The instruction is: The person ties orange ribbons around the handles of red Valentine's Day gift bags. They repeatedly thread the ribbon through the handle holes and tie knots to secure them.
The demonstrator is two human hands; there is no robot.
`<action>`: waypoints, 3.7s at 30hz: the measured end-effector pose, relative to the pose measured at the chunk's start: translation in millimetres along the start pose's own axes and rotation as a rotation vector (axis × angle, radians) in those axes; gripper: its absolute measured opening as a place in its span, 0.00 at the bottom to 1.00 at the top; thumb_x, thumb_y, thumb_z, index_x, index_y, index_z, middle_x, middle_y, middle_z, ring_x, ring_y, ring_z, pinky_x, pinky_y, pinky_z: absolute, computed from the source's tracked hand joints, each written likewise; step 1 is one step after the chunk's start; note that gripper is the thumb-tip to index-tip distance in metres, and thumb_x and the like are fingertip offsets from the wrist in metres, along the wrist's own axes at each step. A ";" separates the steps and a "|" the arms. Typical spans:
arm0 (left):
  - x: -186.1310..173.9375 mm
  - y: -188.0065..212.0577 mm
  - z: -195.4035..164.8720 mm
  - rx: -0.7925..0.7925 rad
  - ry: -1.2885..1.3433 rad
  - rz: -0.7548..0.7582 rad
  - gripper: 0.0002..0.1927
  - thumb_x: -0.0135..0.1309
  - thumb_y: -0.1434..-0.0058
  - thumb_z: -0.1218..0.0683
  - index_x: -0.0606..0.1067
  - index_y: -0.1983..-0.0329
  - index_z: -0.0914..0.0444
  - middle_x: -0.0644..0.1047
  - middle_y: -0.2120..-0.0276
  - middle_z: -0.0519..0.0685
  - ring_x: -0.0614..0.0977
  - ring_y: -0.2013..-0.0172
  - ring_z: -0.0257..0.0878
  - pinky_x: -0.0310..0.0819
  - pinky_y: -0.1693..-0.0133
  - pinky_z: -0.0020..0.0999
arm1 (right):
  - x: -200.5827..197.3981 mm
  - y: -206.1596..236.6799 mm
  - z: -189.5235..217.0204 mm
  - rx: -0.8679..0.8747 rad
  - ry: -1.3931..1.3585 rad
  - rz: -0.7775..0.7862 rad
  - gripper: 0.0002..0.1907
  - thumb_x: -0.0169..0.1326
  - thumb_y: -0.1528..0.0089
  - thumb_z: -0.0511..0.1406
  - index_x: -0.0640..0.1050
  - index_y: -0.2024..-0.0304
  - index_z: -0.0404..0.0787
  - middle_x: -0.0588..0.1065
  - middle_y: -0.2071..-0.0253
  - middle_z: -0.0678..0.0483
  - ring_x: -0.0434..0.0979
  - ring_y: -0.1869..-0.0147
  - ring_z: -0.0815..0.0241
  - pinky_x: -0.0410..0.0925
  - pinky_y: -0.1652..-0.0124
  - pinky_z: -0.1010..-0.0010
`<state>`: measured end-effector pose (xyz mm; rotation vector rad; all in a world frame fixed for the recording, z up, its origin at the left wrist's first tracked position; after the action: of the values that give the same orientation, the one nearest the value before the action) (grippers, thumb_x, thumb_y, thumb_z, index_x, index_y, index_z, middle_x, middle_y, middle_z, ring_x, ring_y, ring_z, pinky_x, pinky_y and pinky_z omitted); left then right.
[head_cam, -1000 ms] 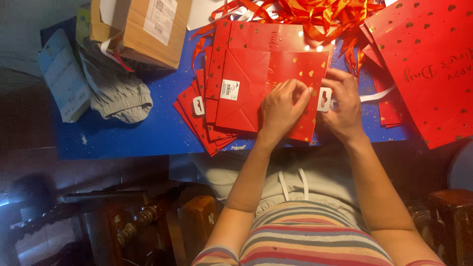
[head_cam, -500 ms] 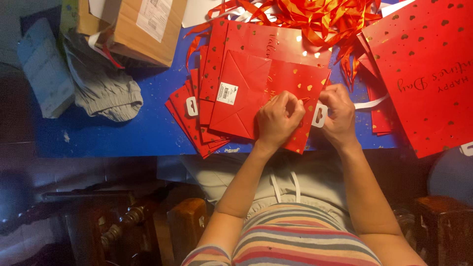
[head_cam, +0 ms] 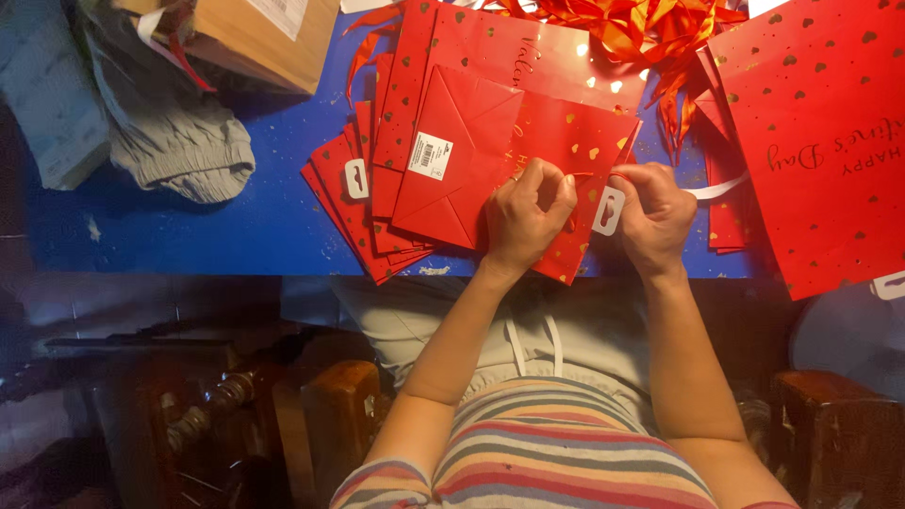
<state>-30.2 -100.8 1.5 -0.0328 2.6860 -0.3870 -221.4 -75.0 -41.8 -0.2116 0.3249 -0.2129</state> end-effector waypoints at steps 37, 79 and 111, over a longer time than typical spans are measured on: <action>6.0 1.2 38.8 -0.162 0.132 0.247 0.10 0.49 0.27 0.48 0.69 0.54 0.59 0.79 0.76 0.43 0.83 0.75 0.35 0.72 0.71 0.32 | 5.4 9.4 -31.8 0.156 -0.355 -0.033 0.09 0.59 0.27 0.35 0.78 0.55 0.33 0.78 0.62 0.55 0.72 0.66 0.73 0.64 0.65 0.81; -8.0 12.1 42.3 -0.100 0.152 -0.012 0.08 0.53 0.25 0.50 0.71 0.49 0.58 0.82 0.61 0.44 0.86 0.63 0.41 0.79 0.62 0.36 | 35.2 7.5 12.4 -0.018 -0.029 0.150 0.11 0.59 0.33 0.30 0.78 0.48 0.32 0.79 0.53 0.52 0.79 0.49 0.66 0.71 0.47 0.74; -24.3 6.2 -11.3 0.211 -0.075 -0.001 0.11 0.60 0.37 0.56 0.77 0.51 0.54 0.80 0.56 0.43 0.82 0.56 0.41 0.78 0.55 0.35 | 38.2 7.7 8.6 -0.029 -0.001 0.150 0.09 0.60 0.33 0.28 0.77 0.52 0.32 0.78 0.56 0.56 0.76 0.52 0.69 0.70 0.49 0.76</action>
<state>-12.6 -89.9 19.5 0.0138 2.5575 -0.6542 -181.9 -75.3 -46.8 -0.2146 0.3418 -0.0601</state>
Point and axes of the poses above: each hand's wrist, its own y-axis away from the middle knuckle, its own x-axis out of the palm, z = x × y, the point moved 10 cm from there along -y, towards the middle knuckle
